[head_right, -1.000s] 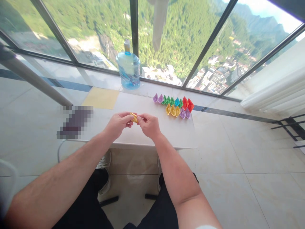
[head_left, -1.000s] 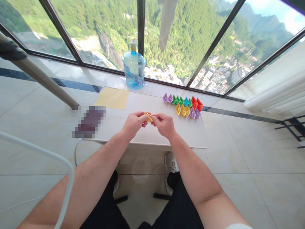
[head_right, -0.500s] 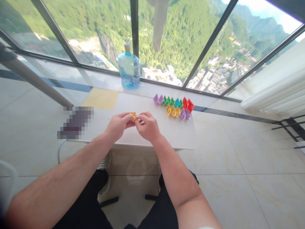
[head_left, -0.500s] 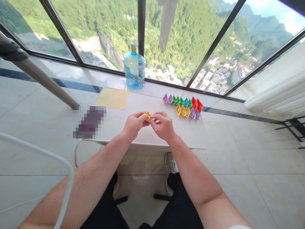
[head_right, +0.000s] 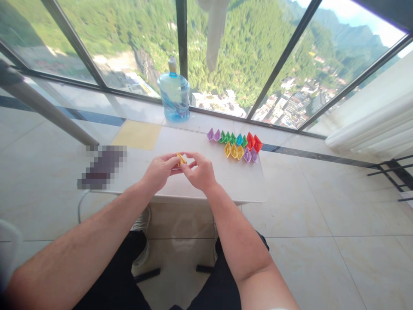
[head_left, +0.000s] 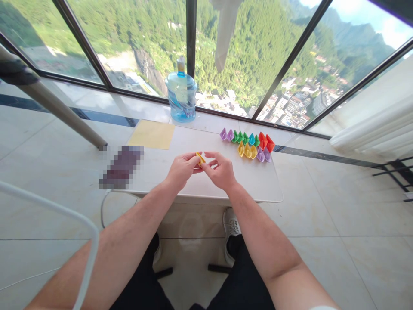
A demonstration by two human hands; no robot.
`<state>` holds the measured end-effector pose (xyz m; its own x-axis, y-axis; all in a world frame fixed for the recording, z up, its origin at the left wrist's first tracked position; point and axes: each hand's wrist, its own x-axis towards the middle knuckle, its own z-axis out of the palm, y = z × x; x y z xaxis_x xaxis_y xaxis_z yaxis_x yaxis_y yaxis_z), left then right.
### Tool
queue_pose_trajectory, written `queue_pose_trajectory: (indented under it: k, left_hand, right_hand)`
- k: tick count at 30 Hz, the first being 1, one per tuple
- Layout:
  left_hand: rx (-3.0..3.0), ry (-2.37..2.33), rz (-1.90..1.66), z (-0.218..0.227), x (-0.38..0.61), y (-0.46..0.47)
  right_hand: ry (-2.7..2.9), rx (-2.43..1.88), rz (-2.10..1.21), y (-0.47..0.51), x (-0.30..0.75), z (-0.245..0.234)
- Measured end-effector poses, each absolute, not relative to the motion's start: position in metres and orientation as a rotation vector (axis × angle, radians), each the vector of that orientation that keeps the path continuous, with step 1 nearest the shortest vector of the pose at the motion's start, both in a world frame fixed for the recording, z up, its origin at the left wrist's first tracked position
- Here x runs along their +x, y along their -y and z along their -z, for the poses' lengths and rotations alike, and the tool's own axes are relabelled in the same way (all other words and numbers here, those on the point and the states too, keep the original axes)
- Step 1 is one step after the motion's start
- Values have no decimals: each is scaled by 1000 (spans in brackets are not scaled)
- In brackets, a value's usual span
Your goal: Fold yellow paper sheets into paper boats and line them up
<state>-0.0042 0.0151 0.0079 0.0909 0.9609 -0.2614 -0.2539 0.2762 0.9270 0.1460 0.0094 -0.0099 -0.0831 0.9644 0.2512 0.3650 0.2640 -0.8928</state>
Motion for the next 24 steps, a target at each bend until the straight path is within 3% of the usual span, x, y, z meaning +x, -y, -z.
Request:
queue_pose_trajectory:
  k: [8, 11, 16, 24]
  left_hand:
    - [990, -978, -1050, -14, -10, -14]
    - [1062, -1076, -1067, -13, -13, -15]
    - [1254, -1273, -1138, -13, -14, -15]
    - [1192, -1194, -1044, -5, -13, -16]
  right_hand:
    - [1227, -1083, -1485, -14, 152, -2]
    - [1140, -1102, -1594, -14, 153, -5]
    - [1211, -1198, -1498, -16, 151, 2]
    - [1276, -1272, -1235, -18, 151, 8]
